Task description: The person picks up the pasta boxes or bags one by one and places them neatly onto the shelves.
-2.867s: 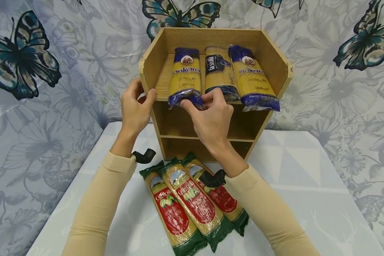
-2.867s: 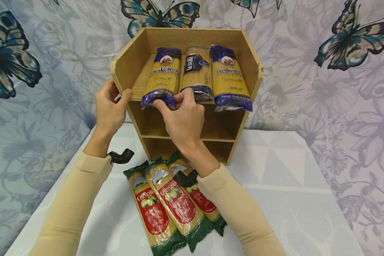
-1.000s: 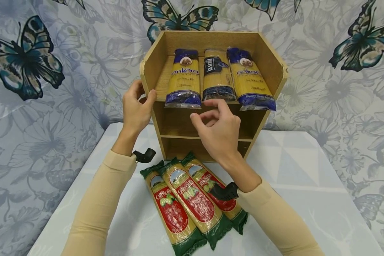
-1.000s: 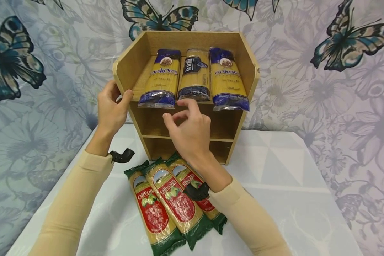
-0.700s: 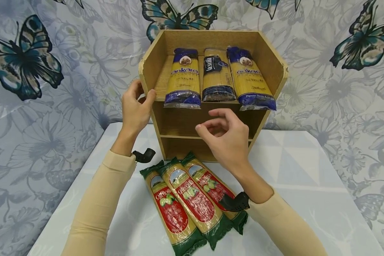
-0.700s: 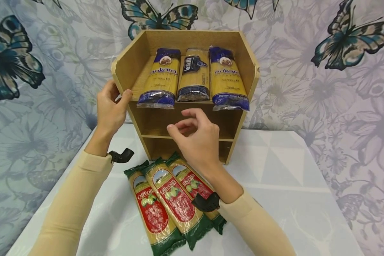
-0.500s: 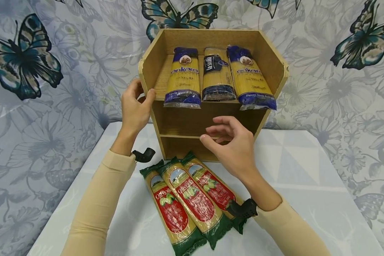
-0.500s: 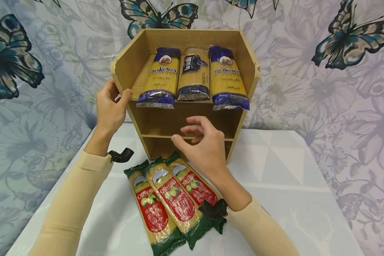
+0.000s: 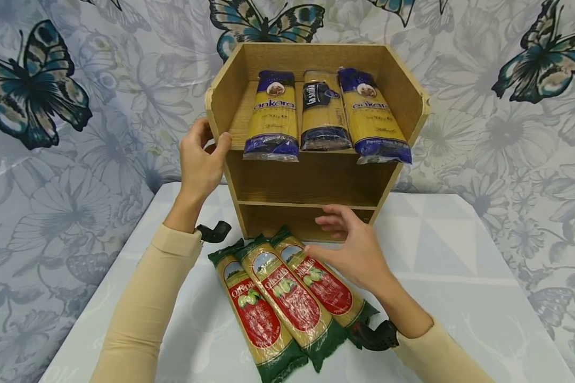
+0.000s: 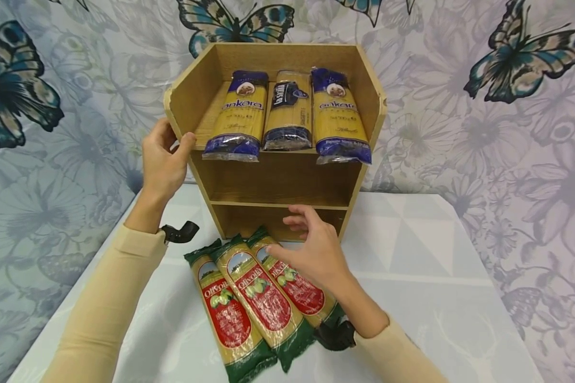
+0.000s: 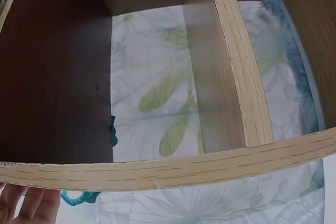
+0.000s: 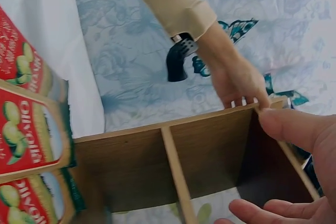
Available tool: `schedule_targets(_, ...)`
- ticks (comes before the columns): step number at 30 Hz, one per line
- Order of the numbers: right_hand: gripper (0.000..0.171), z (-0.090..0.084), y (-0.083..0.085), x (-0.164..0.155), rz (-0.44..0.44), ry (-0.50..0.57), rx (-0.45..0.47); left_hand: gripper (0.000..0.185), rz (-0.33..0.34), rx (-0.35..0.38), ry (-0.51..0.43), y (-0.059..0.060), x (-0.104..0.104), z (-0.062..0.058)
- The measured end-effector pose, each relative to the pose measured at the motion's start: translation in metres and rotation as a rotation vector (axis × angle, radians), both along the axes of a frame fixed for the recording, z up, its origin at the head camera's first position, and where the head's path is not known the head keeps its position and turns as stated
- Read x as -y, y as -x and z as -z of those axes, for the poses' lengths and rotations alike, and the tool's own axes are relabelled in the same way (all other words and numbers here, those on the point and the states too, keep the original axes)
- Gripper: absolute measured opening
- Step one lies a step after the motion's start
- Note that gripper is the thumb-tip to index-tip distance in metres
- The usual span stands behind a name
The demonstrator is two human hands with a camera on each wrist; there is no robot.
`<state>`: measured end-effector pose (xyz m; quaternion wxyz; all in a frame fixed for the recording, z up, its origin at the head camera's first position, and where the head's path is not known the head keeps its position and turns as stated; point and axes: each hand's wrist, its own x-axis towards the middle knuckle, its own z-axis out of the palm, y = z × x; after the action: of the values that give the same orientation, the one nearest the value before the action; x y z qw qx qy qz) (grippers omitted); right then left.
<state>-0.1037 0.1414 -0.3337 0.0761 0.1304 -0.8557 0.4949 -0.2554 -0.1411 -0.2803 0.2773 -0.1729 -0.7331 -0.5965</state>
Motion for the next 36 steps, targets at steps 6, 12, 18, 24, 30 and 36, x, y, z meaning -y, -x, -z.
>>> schedule_targets(6, 0.088, 0.018, -0.005, -0.009, -0.045, -0.071, 0.112, 0.032, 0.003, 0.004, -0.006, 0.0, 0.0, 0.0)
schedule_targets(12, 0.096, 0.038, -0.009, -0.018, -0.058, -0.121, 0.243, 0.033, -0.001, 0.007, 0.002, -0.001, 0.0, 0.0)
schedule_targets(18, 0.099, 0.059, -0.014, -0.026, -0.066, -0.133, 0.316, 0.032, 0.004, 0.0, -0.004, -0.001, 0.001, 0.0)
schedule_targets(24, 0.1, 0.076, -0.018, -0.031, -0.02, -0.161, 0.402, 0.031, 0.003, -0.004, -0.008, -0.001, 0.0, 0.0)
schedule_targets(30, 0.104, 0.093, -0.022, -0.038, -0.008, -0.164, 0.467, 0.031, -0.002, -0.004, -0.007, -0.001, 0.0, 0.0)
schedule_targets(36, 0.107, 0.105, -0.025, -0.042, 0.007, -0.192, 0.504, 0.029, 0.001, -0.009, -0.015, 0.0, 0.0, 0.0)
